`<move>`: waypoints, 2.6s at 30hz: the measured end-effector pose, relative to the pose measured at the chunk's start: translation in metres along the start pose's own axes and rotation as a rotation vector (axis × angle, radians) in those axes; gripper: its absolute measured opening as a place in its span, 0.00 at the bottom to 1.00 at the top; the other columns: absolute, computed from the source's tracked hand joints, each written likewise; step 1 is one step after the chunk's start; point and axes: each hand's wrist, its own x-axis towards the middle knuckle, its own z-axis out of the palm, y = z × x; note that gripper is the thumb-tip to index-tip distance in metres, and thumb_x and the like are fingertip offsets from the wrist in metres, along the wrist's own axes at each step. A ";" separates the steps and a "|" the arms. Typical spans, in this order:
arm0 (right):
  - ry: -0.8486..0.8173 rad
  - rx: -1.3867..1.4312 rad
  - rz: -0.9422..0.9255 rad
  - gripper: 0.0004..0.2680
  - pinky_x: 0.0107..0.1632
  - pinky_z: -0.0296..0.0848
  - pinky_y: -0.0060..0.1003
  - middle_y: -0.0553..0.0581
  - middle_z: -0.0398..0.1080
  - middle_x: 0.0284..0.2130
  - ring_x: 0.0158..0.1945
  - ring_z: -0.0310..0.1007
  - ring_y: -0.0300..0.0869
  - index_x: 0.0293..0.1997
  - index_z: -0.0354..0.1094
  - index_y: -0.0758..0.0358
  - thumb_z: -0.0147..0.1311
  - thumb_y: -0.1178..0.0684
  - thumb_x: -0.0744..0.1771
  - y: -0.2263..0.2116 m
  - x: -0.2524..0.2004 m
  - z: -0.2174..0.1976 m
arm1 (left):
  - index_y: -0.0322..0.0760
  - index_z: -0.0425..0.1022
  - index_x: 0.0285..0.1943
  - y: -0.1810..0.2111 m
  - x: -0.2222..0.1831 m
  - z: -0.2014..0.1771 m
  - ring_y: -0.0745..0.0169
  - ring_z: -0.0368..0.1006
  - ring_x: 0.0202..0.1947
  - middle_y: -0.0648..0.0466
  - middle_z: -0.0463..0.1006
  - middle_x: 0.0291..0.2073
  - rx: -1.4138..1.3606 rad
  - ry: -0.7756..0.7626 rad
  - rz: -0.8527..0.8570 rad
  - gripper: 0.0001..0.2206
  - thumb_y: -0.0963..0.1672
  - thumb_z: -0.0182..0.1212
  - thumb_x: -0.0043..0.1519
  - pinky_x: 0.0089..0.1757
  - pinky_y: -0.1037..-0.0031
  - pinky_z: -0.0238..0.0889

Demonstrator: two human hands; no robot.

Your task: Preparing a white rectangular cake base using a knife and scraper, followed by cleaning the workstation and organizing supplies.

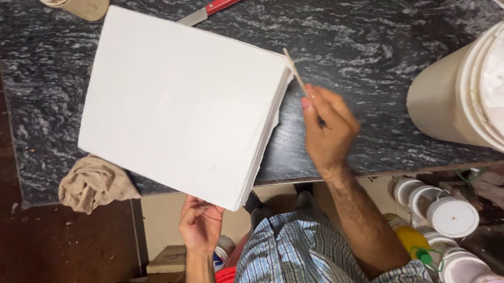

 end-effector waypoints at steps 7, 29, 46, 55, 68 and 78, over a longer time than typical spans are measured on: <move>-0.123 -0.005 0.215 0.08 0.45 0.77 0.36 0.61 0.79 0.42 0.43 0.80 0.45 0.52 0.76 0.68 0.59 0.65 0.68 -0.040 -0.029 -0.055 | 0.23 0.67 0.61 -0.007 -0.001 0.028 0.55 0.75 0.51 0.46 0.76 0.48 -0.030 0.073 -0.014 0.24 0.35 0.47 0.52 0.58 0.56 0.68; 0.140 0.193 0.778 0.08 0.37 0.57 0.44 0.64 0.73 0.32 0.32 0.59 0.44 0.55 0.76 0.76 0.55 0.63 0.71 0.018 -0.079 -0.150 | 0.27 0.55 0.75 -0.002 -0.002 0.044 0.41 0.63 0.67 0.39 0.67 0.66 0.080 0.050 0.017 0.38 0.34 0.44 0.48 0.64 0.45 0.58; -0.378 1.490 0.938 0.21 0.50 0.71 0.43 0.59 0.73 0.51 0.50 0.71 0.46 0.62 0.65 0.67 0.47 0.36 0.73 0.119 -0.009 0.093 | 0.21 0.54 0.73 0.031 -0.017 0.040 0.36 0.64 0.67 0.34 0.64 0.67 0.106 0.018 -0.007 0.37 0.33 0.44 0.47 0.64 0.46 0.59; -0.407 1.469 1.074 0.12 0.56 0.77 0.42 0.55 0.76 0.50 0.51 0.78 0.42 0.57 0.67 0.64 0.51 0.49 0.70 0.081 -0.097 0.097 | 0.20 0.53 0.74 0.030 -0.018 0.044 0.34 0.65 0.66 0.32 0.63 0.67 0.148 -0.030 -0.021 0.39 0.34 0.44 0.45 0.64 0.47 0.58; -0.714 1.075 0.818 0.16 0.50 0.75 0.37 0.58 0.75 0.44 0.48 0.75 0.42 0.54 0.70 0.68 0.66 0.63 0.61 0.005 -0.208 0.040 | 0.28 0.60 0.71 0.023 -0.012 0.021 0.39 0.64 0.67 0.39 0.65 0.67 0.050 0.011 -0.005 0.34 0.33 0.47 0.48 0.68 0.43 0.52; 0.407 0.715 -0.273 0.25 0.53 0.71 0.27 0.52 0.67 0.56 0.53 0.70 0.37 0.73 0.53 0.55 0.58 0.39 0.70 0.049 -0.021 -0.253 | 0.28 0.60 0.76 0.028 0.003 -0.029 0.43 0.67 0.65 0.37 0.69 0.66 0.038 0.108 0.048 0.35 0.33 0.45 0.51 0.64 0.51 0.63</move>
